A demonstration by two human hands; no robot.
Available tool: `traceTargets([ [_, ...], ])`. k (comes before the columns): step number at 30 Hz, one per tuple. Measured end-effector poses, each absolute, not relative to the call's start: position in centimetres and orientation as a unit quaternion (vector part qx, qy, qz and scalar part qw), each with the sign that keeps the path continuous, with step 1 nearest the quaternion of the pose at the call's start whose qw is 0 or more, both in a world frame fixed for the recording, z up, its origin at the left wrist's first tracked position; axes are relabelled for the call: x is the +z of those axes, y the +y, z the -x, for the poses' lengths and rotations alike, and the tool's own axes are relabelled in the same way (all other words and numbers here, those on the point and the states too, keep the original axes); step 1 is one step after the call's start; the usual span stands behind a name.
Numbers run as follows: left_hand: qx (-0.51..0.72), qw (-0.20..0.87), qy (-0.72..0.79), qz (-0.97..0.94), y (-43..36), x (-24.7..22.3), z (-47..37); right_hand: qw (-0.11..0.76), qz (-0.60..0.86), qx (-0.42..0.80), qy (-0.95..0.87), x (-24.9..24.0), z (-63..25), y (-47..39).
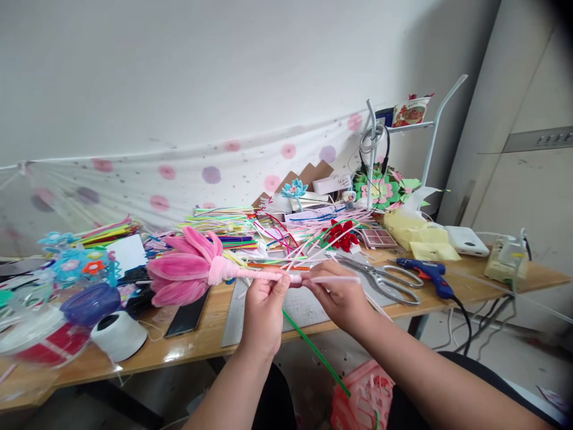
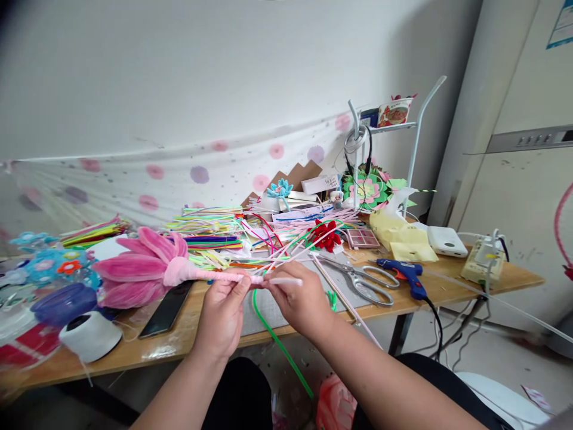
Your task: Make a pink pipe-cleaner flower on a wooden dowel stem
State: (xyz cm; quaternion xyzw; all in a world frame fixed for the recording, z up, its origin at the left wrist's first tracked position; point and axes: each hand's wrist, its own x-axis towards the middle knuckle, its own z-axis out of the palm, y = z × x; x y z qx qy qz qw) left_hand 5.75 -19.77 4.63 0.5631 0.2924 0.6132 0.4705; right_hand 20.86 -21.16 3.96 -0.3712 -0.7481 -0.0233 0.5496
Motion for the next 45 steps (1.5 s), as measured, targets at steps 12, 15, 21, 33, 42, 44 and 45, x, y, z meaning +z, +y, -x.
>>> traceTargets([
  [12, 0.59, 0.47, 0.293, -0.588, -19.6, 4.2, -5.8, 0.603, 0.448, 0.15, -0.643, 3.7, -20.4, -20.5],
  [15, 0.598, 0.491, 0.29, -0.563, -19.7, 4.5, -6.1, 0.603, 0.416, 0.059, -0.679, 3.2, -20.5, -20.9],
  [21, 0.611, 0.51, 0.276, -0.539, -19.8, 5.2, -5.8, 0.604, 0.335, -0.002, -0.724, 3.2, -20.3, -21.1],
  [33, 0.621, 0.45, 0.237, -0.596, -19.5, 4.6, -5.5, 0.593, 0.273, 0.585, -0.481, 5.1, -19.9, -22.0],
  [42, 0.666, 0.44, 0.233, -0.556, -18.9, 4.5, -6.1, 0.698, 0.207, 0.566, -0.388, 4.6, -18.4, -22.4],
  [44, 0.676, 0.445, 0.228, -0.541, -19.0, 4.7, -6.2, 0.694, 0.239, 0.464, -0.496, 4.4, -18.8, -22.3],
  [45, 0.681, 0.448, 0.226, -0.534, -19.1, 4.9, -6.3, 0.681, 0.263, 0.391, -0.56, 4.4, -19.0, -22.3],
])
